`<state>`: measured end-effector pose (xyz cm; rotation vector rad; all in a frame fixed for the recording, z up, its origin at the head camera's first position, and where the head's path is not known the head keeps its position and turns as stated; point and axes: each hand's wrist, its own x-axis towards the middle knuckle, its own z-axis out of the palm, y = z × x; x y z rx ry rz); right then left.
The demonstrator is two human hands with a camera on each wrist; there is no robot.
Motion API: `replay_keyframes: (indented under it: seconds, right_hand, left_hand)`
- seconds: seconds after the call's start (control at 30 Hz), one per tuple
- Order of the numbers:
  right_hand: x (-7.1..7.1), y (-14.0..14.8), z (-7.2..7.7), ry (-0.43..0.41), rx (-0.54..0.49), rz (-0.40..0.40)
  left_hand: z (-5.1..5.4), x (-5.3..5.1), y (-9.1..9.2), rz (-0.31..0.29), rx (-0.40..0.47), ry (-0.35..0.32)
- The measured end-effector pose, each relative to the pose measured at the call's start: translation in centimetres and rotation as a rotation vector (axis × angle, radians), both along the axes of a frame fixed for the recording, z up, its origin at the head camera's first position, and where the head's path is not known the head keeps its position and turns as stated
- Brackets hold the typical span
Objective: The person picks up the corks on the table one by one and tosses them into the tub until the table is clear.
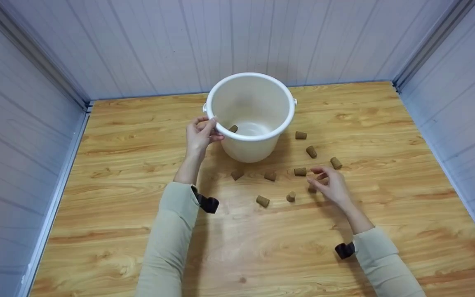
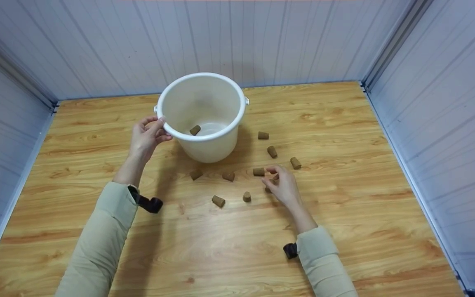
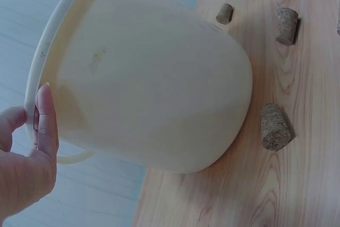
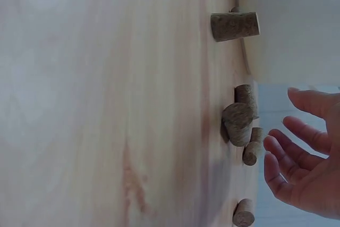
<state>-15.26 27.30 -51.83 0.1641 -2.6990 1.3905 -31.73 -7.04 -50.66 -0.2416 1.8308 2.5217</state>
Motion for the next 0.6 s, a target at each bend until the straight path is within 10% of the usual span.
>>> replay_keyframes:
  seconds: [0.13, 0.27, 0.37, 0.43, 0.6]
  right_hand:
    - [0.2, 0.3, -0.3, -0.045, -0.023, -0.005]
    - [0.3, 0.5, -0.6, -0.089, -0.030, -0.010]
    - [0.4, 0.7, -0.9, -0.113, -0.029, -0.011]
    - [0.4, 0.8, -1.1, -0.125, -0.024, -0.008]
    - [0.5, 1.0, -1.5, -0.157, 0.009, 0.006]
  left_hand:
    - [0.4, 0.4, 0.1, 0.005, -0.009, -0.003]
    - [5.4, 3.7, 0.8, 0.009, -0.010, -0.014]
    - [6.3, 4.3, 1.0, 0.015, -0.030, -0.011]
    - [4.7, 3.1, 0.7, 0.005, -0.017, -0.022]
    - [-3.6, -2.3, -0.6, -0.014, 0.008, 0.017]
